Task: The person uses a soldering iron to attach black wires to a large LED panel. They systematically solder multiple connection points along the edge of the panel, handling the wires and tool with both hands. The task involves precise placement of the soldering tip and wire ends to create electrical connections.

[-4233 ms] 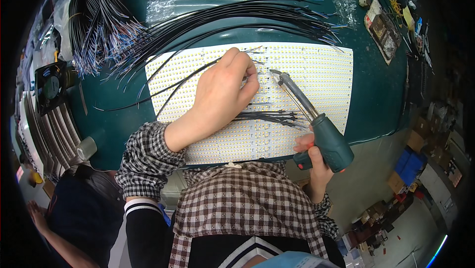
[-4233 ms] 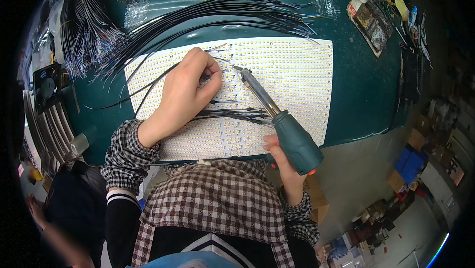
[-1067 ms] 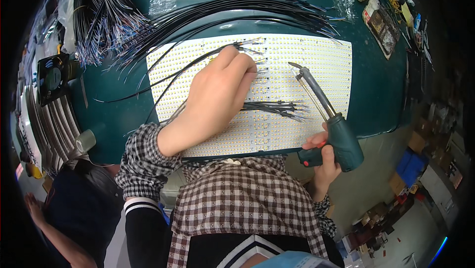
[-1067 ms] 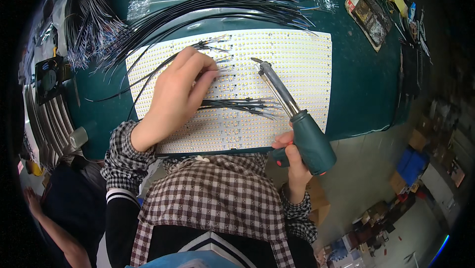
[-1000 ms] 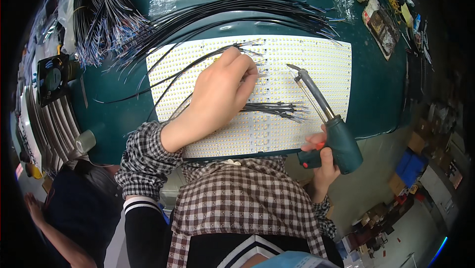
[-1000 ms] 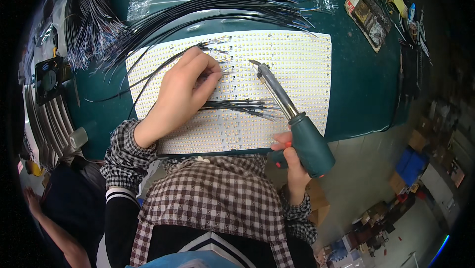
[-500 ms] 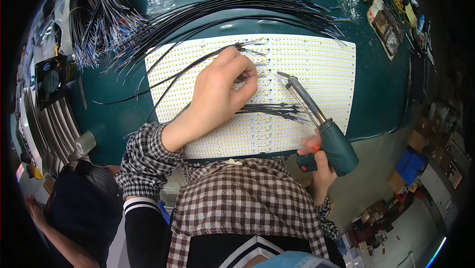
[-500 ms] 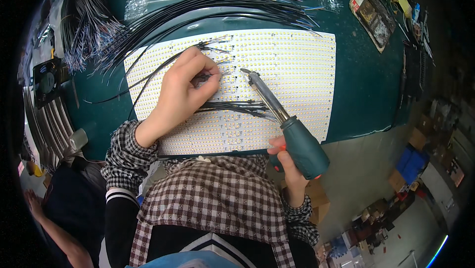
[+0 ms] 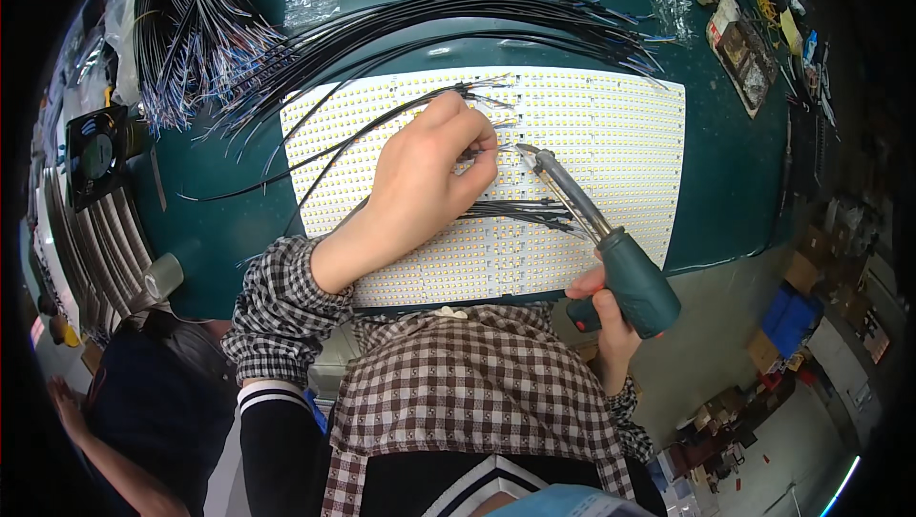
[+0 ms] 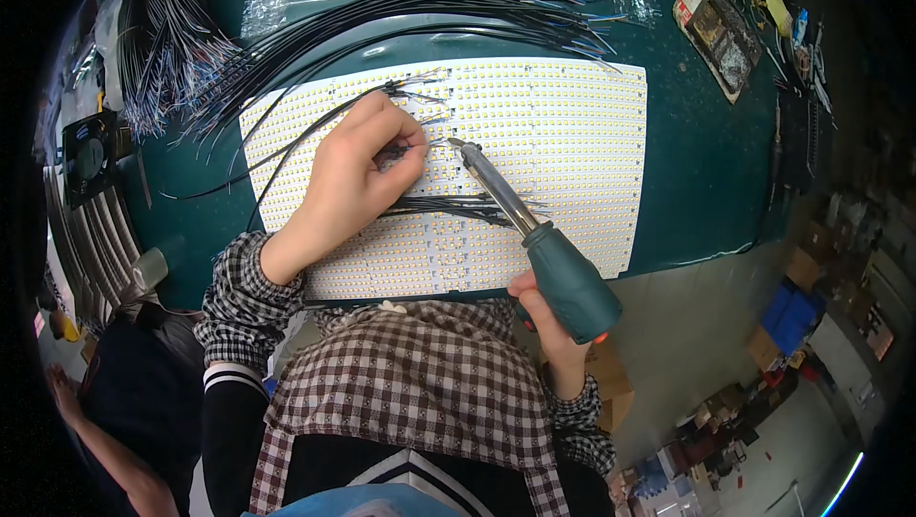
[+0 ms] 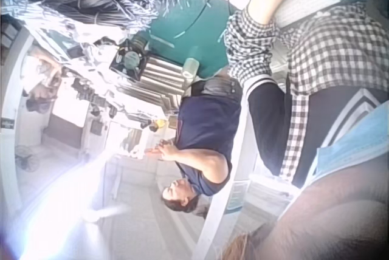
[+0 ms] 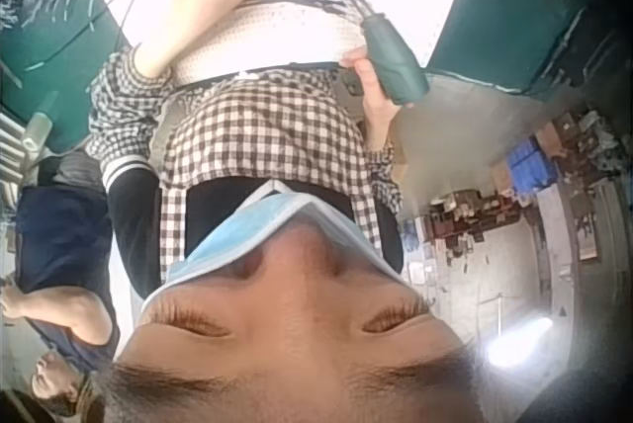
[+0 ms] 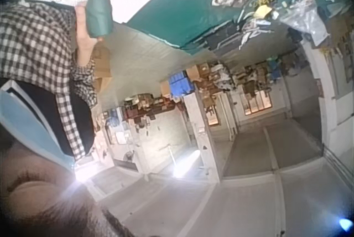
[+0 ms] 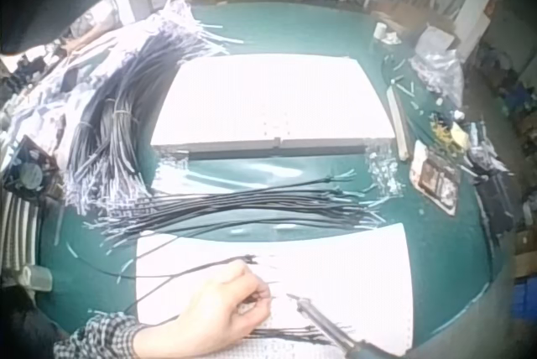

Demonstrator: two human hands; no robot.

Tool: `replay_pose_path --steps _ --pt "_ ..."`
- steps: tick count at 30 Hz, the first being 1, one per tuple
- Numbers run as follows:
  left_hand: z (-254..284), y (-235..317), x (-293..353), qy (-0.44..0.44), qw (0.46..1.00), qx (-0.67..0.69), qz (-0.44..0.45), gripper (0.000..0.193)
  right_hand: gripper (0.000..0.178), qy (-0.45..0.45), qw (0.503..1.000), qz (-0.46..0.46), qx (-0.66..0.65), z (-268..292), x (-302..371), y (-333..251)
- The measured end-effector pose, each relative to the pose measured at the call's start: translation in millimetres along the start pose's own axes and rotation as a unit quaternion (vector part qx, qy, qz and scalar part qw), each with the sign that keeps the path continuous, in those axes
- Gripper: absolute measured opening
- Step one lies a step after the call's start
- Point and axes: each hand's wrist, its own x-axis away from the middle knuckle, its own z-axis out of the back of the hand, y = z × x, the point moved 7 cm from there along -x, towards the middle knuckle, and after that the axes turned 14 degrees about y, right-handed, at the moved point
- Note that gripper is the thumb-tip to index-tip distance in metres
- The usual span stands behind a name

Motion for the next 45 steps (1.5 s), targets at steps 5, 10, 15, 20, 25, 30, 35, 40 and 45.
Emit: replay_pose_path --steps 5,10,15,20,25,30,35,40,45 --pt "-0.3 0.4 0.4 -0.001 1.000 -0.005 -0.008 0.010 0.006 0.009 1.000 -0.010 0.011 0.5 -0.6 2.9" --pt "-0.8 -0.5 0.5 -0.002 1.000 -0.007 -0.003 0.010 0.006 0.005 0.999 0.000 0.042 -0.2 -1.8 3.0" --pt "-1.2 0.4 0.0 -0.001 1.000 -0.004 -0.007 0.010 0.010 0.011 1.000 0.009 0.005 1.1 -1.6 1.9" --pt "-0.5 0.0 0.4 -0.002 1.000 -0.009 -0.005 0.010 0.022 0.007 1.000 -0.001 -0.010 2.7 -3.2 2.3" --pt "1.1 3.7 -1.1 -0.010 1.000 -0.006 -0.015 0.008 0.034 0.013 1.000 0.012 -0.020 3.1 -3.4 3.1" --pt "-0.9 6.4 -3.0 -0.016 0.999 0.029 -0.014 0.006 0.035 0.012 0.999 0.027 -0.030 3.4 -4.3 2.4" --pt "-5.2 1.0 -8.7 -0.038 0.999 -0.012 -0.007 0.007 0.031 0.009 0.999 0.019 -0.032 5.8 -2.8 1.9" --pt "-6.4 -0.9 -8.2 -0.057 0.998 0.004 0.002 0.007 0.041 0.010 1.000 0.011 0.012 8.1 -1.0 7.9" --pt "-6.1 -0.6 -8.7 -0.067 0.998 0.005 0.007 0.007 0.010 0.021 1.000 -0.009 -0.021 5.2 -1.9 3.7"
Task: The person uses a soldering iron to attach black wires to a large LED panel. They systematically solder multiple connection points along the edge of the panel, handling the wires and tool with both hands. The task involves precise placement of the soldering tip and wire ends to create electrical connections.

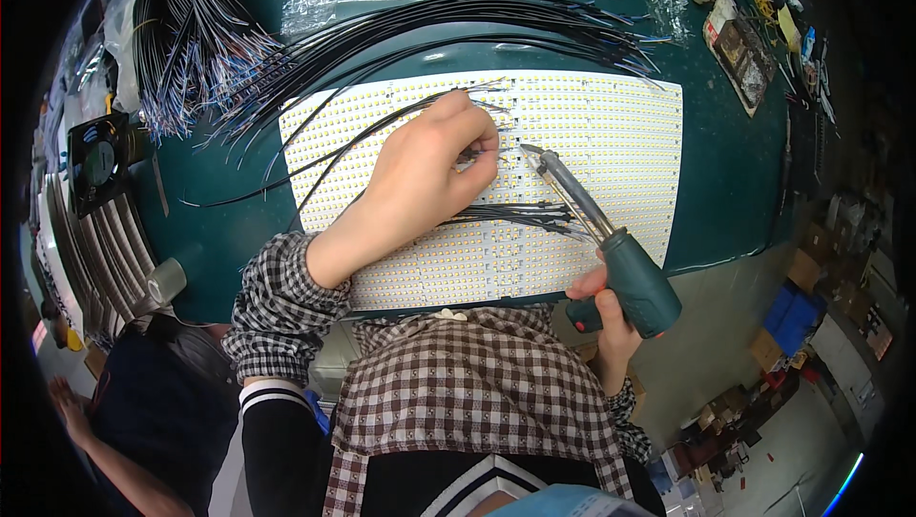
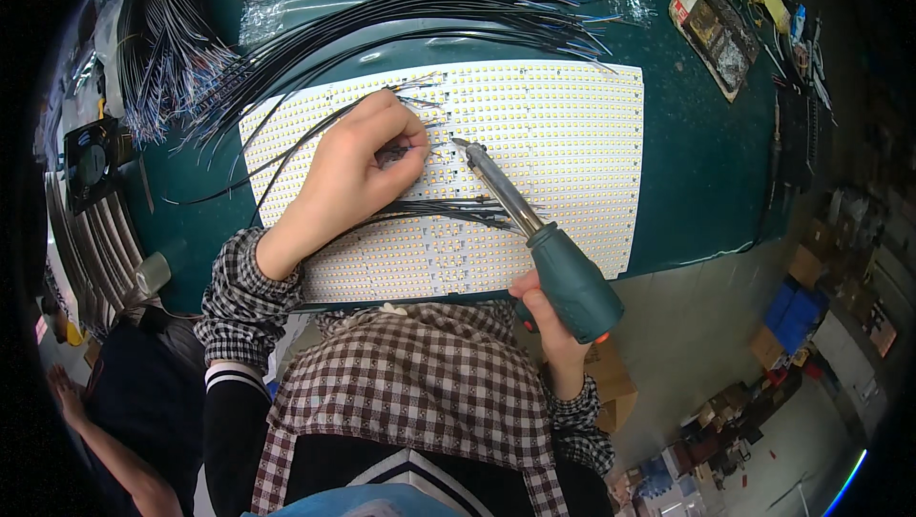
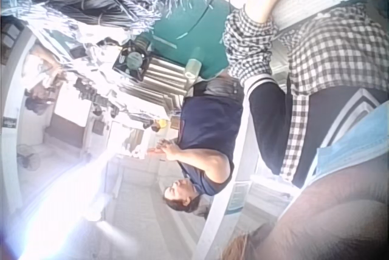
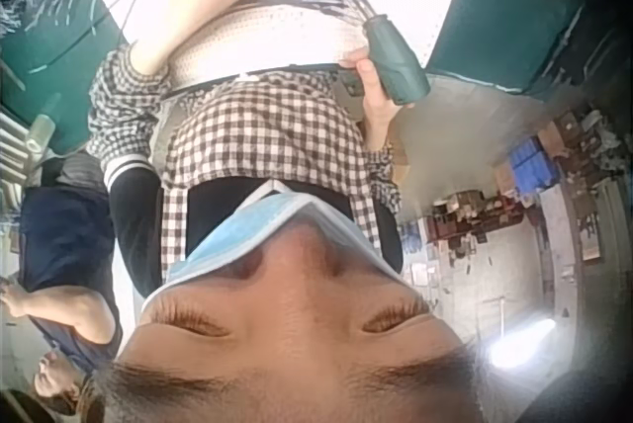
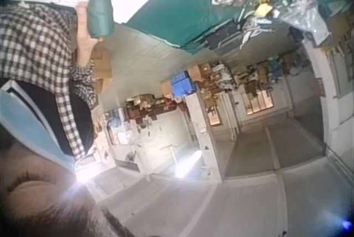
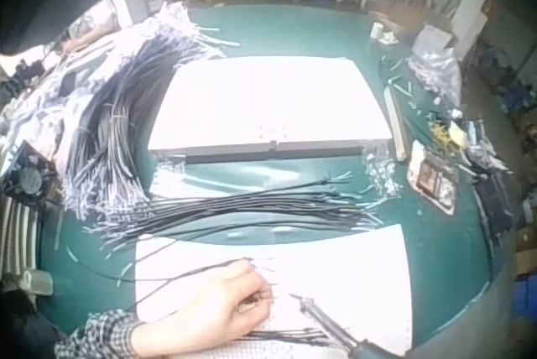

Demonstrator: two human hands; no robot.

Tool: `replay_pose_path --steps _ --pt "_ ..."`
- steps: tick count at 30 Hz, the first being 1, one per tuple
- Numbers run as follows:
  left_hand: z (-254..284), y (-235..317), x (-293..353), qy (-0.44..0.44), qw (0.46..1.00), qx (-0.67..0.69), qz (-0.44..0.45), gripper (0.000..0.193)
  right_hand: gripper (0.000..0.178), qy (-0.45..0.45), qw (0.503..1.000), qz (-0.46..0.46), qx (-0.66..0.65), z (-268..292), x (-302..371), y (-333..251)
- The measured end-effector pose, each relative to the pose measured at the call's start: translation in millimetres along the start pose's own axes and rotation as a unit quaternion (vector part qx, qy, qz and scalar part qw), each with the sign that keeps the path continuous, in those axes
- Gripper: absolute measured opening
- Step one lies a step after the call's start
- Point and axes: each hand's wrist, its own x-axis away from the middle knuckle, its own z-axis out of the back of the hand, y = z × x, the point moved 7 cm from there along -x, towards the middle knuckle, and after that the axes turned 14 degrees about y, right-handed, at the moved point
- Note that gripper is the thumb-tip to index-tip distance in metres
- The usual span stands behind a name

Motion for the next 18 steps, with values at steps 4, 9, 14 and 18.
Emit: replay_pose_path --steps 4,9,14,18 --pt "0.1 -0.1 -0.5 -0.006 1.000 0.002 0.003 0.007 0.009 -0.005 1.000 0.001 0.014 0.4 0.8 2.6" --pt "-0.4 -2.1 0.1 -0.007 1.000 0.005 0.005 0.007 0.008 -0.005 0.999 -0.001 0.036 0.6 0.1 5.0" --pt "0.1 -0.6 -0.5 -0.011 1.000 -0.001 0.000 0.007 0.008 0.000 0.998 -0.003 0.056 1.4 0.1 5.3" --pt "-0.8 -0.1 -1.0 -0.014 1.000 -0.003 0.000 0.007 0.008 0.001 0.999 0.004 0.036 2.1 1.5 4.7"
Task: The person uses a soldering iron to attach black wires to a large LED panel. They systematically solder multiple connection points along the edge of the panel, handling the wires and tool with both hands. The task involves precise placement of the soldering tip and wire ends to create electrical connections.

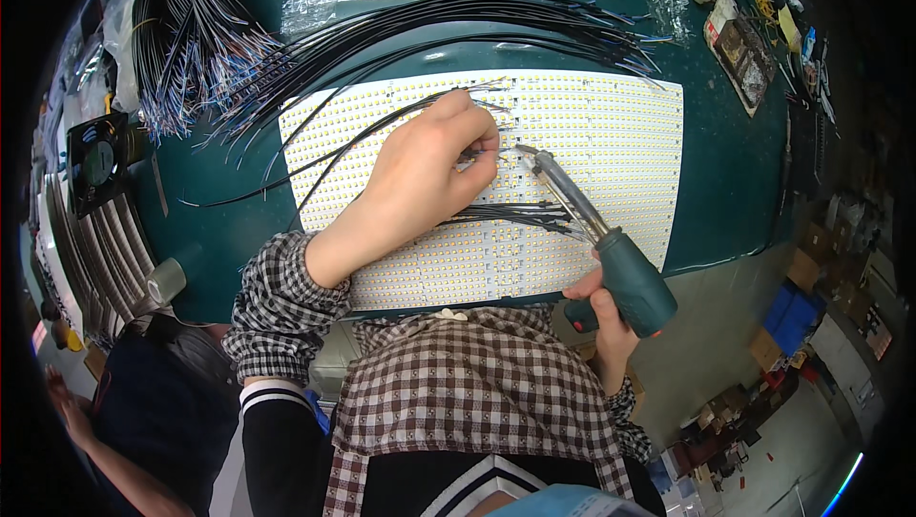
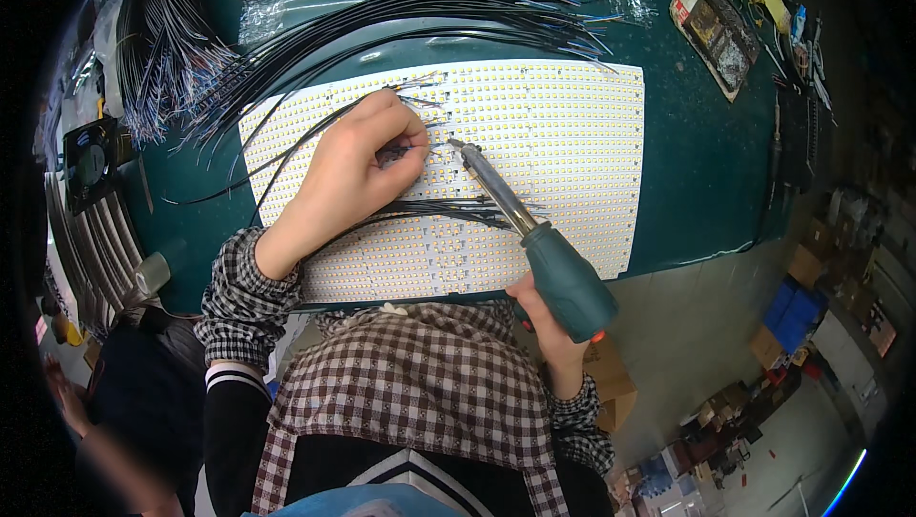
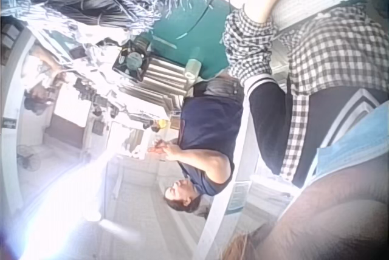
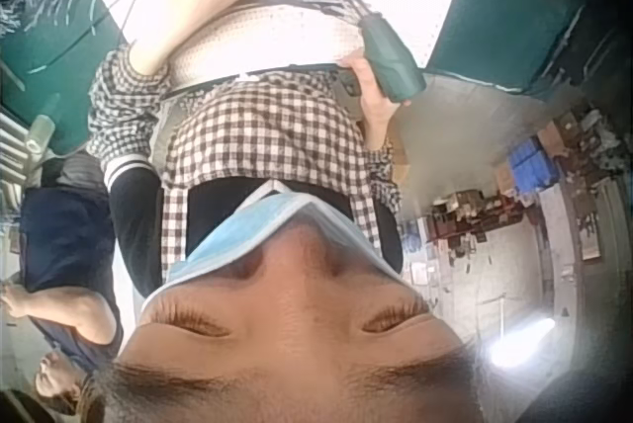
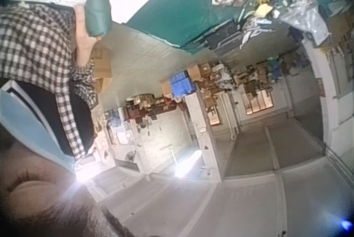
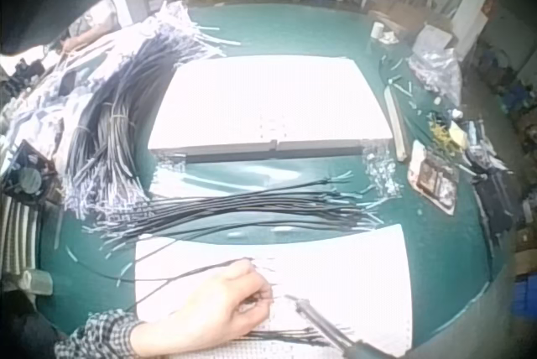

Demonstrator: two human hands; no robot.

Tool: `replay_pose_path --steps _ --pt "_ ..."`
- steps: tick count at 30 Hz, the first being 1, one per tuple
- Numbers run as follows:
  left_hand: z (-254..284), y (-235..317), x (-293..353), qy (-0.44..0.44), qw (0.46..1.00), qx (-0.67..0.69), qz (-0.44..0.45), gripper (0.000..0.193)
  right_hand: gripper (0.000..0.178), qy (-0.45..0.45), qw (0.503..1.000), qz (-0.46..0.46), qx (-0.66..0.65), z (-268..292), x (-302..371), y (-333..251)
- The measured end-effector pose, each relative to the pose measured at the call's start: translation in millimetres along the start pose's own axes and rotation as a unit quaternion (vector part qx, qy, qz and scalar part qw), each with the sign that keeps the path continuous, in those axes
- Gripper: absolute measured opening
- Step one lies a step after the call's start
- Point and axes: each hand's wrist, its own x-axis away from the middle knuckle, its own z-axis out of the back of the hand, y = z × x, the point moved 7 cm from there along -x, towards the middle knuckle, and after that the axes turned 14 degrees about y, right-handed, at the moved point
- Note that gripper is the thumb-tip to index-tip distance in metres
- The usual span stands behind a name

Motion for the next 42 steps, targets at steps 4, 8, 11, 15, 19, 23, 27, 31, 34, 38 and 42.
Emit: replay_pose_path --steps 4,8,11,15,19,23,27,31,34,38,42 --pt "0.6 -0.8 0.5 0.000 1.000 -0.004 0.001 0.007 0.010 -0.005 0.999 0.004 -0.037 -4.6 -2.1 -8.7" --pt "0.9 0.5 0.2 0.000 1.000 -0.005 0.001 0.007 0.011 -0.006 0.999 0.006 -0.040 -2.7 -2.4 -6.1" --pt "1.4 1.3 -0.3 0.001 1.000 -0.010 -0.003 0.007 0.012 -0.001 0.999 0.001 -0.049 -2.7 -1.7 -5.2" --pt "0.6 1.6 0.1 0.001 1.000 -0.011 -0.006 0.007 0.053 0.002 0.999 0.030 0.015 -0.1 -2.2 -4.7" --pt "1.9 5.9 0.5 0.005 0.998 -0.055 -0.017 0.010 0.053 0.012 0.999 0.045 0.003 4.7 -3.7 -6.4" --pt "14.1 48.8 19.9 0.097 0.967 -0.140 -0.191 0.016 0.053 0.021 0.997 0.071 -0.006 12.2 -3.9 -11.2" --pt "-18.9 33.8 40.0 -0.076 0.979 -0.108 -0.155 0.015 0.054 0.049 0.995 0.089 -0.013 18.3 -8.8 -18.2" --pt "-10.6 30.4 35.4 -0.009 0.993 -0.043 -0.113 0.013 0.055 0.046 0.992 0.113 -0.017 21.0 -10.6 -21.9" --pt "9.7 32.9 36.9 0.035 0.990 -0.106 -0.091 0.012 0.056 0.036 0.992 0.121 -0.028 20.1 -11.9 -19.7" --pt "27.5 19.8 45.2 0.033 0.965 -0.250 -0.077 0.014 0.056 0.030 0.992 0.116 -0.030 17.9 -12.5 -17.7" --pt "15.4 30.3 36.7 0.068 0.971 -0.191 -0.129 0.014 0.056 0.032 0.993 0.107 -0.026 17.4 -13.1 -16.4"
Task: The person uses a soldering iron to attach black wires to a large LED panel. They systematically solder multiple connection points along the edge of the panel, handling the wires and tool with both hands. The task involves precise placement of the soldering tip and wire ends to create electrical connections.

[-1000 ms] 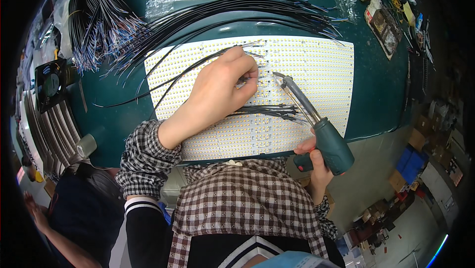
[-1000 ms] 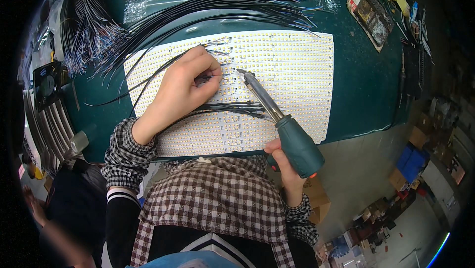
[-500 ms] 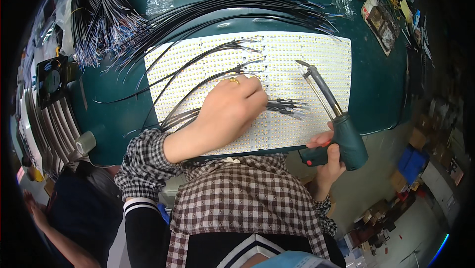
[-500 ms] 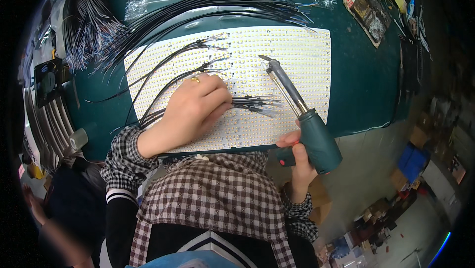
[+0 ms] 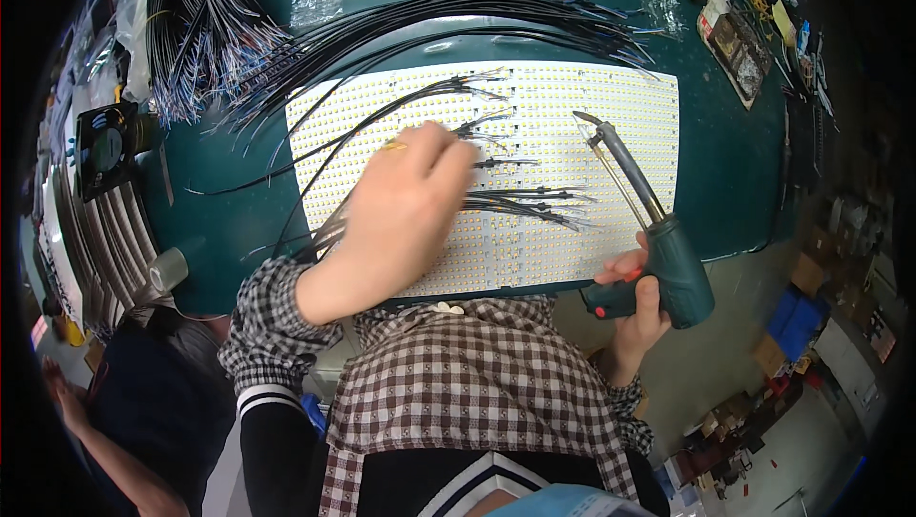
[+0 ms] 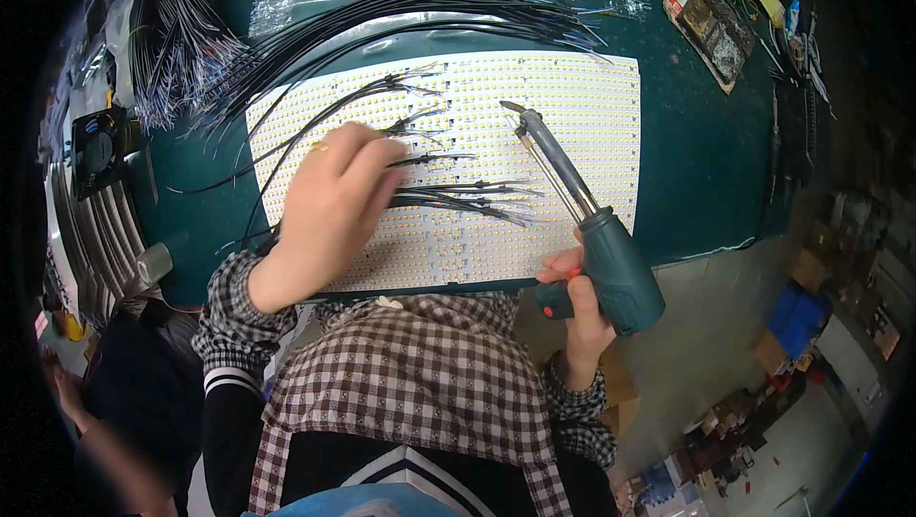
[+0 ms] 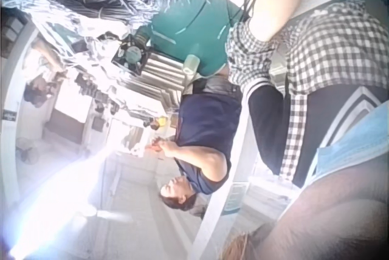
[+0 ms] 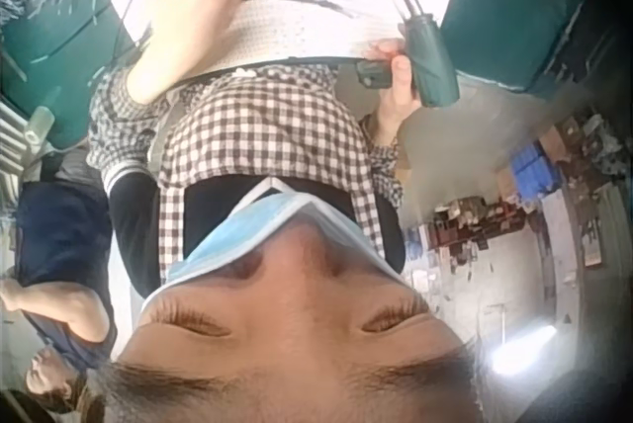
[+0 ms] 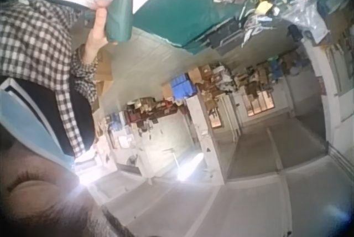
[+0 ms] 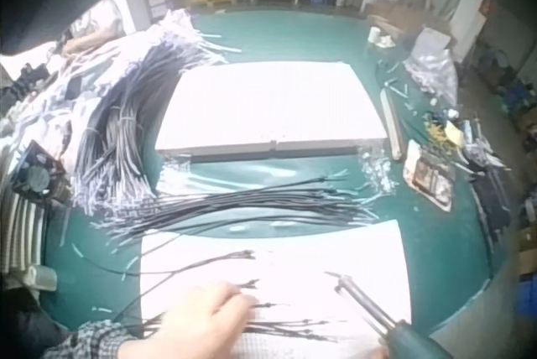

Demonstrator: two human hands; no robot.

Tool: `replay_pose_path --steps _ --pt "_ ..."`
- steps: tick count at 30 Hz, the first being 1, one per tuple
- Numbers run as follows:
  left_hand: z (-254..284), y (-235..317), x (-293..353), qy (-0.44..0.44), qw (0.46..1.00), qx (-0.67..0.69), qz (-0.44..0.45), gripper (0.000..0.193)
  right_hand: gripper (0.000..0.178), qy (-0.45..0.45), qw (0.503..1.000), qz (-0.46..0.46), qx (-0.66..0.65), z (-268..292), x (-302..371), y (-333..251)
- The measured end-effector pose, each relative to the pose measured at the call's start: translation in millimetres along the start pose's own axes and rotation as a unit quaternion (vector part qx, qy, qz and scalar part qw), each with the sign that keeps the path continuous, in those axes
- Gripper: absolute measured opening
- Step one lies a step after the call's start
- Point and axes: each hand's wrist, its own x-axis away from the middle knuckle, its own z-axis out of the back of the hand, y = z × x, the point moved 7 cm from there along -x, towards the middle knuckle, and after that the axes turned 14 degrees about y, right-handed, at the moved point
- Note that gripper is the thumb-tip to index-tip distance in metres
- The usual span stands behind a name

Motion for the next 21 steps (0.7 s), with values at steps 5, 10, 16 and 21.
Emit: replay_pose_path --steps 5,10,16,21 --pt "-32.8 5.8 -15.4 -0.055 0.998 0.039 -0.014 0.013 0.057 0.001 1.000 0.016 0.000 0.6 2.7 -3.8" --pt "-21.4 4.6 -7.5 -0.013 0.998 0.059 0.029 0.011 0.056 0.014 1.000 0.021 0.002 2.2 3.7 -0.3" --pt "-24.7 -8.4 -2.1 0.005 0.997 0.061 0.049 0.011 0.055 -0.006 1.000 0.006 0.023 -1.0 8.0 3.9" --pt "-26.6 -13.7 -2.9 0.019 0.983 0.146 0.106 0.012 0.055 -0.005 1.000 -0.009 0.028 -3.3 12.2 5.8"
